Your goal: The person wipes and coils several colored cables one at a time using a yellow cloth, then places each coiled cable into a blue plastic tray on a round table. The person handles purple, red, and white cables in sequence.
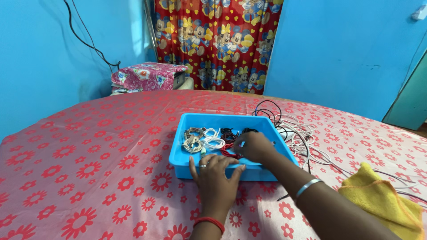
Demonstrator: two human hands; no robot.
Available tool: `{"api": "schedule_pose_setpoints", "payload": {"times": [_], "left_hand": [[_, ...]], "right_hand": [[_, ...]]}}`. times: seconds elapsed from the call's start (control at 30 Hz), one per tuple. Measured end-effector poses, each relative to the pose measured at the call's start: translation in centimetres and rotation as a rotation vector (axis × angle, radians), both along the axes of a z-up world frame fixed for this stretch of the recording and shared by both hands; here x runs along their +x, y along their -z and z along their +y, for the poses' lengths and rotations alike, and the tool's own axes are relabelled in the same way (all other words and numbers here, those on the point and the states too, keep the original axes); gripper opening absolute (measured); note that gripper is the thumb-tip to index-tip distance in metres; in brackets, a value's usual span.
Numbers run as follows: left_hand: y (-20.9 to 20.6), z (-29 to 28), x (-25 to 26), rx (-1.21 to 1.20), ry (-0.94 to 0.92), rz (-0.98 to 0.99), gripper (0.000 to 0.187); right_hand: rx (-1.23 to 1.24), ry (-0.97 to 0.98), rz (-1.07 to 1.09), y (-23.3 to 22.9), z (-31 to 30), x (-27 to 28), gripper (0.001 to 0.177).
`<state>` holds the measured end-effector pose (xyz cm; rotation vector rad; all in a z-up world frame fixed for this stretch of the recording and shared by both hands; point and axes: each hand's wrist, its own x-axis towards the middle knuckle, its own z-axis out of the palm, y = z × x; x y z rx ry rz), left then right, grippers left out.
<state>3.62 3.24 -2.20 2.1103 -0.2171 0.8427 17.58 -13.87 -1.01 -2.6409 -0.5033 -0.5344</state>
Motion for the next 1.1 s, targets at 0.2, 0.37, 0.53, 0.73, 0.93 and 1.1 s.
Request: {"api": "schedule_pose_setpoints", "payload": {"times": [0.2, 0.37, 0.53, 0.73, 0.93, 1.1], "left_hand": [[1.2, -0.2, 1.1, 0.012, -0.003, -0.045, 0.025], [2.8, -0.8, 2.4, 0.021, 0.038, -0.152, 0.016], [3.2, -0.5, 3.0, 0.0, 0.067, -0.255, 0.023], [2.0, -1.3, 1.9, -0.125, 0.12, -0.248, 0.021], [0.9, -4.8, 0.2, -0.539, 0.614, 0.101, 0.027], [1.9, -4.9, 0.2, -0.849, 1.187, 0.51, 0.047]], "right_hand": [[0.278, 0.462, -0.222, -2.9, -9.1, -1.0, 0.021], [-0.107, 0.59, 0.041, 0.8, -18.1, -2.1, 0.036], [-0.199, 0.571, 0.043, 4.3, -19.9, -4.1, 0.042], [-0.123, 0.544, -0.314, -1.2, -15.5, -9.2, 0.023], [-0.161, 0.034, -0.693, -3.6, -7.2, -17.1, 0.022], [-0.168, -0.249, -0.666, -1.1, -0.8, -22.1, 0.031]]}}
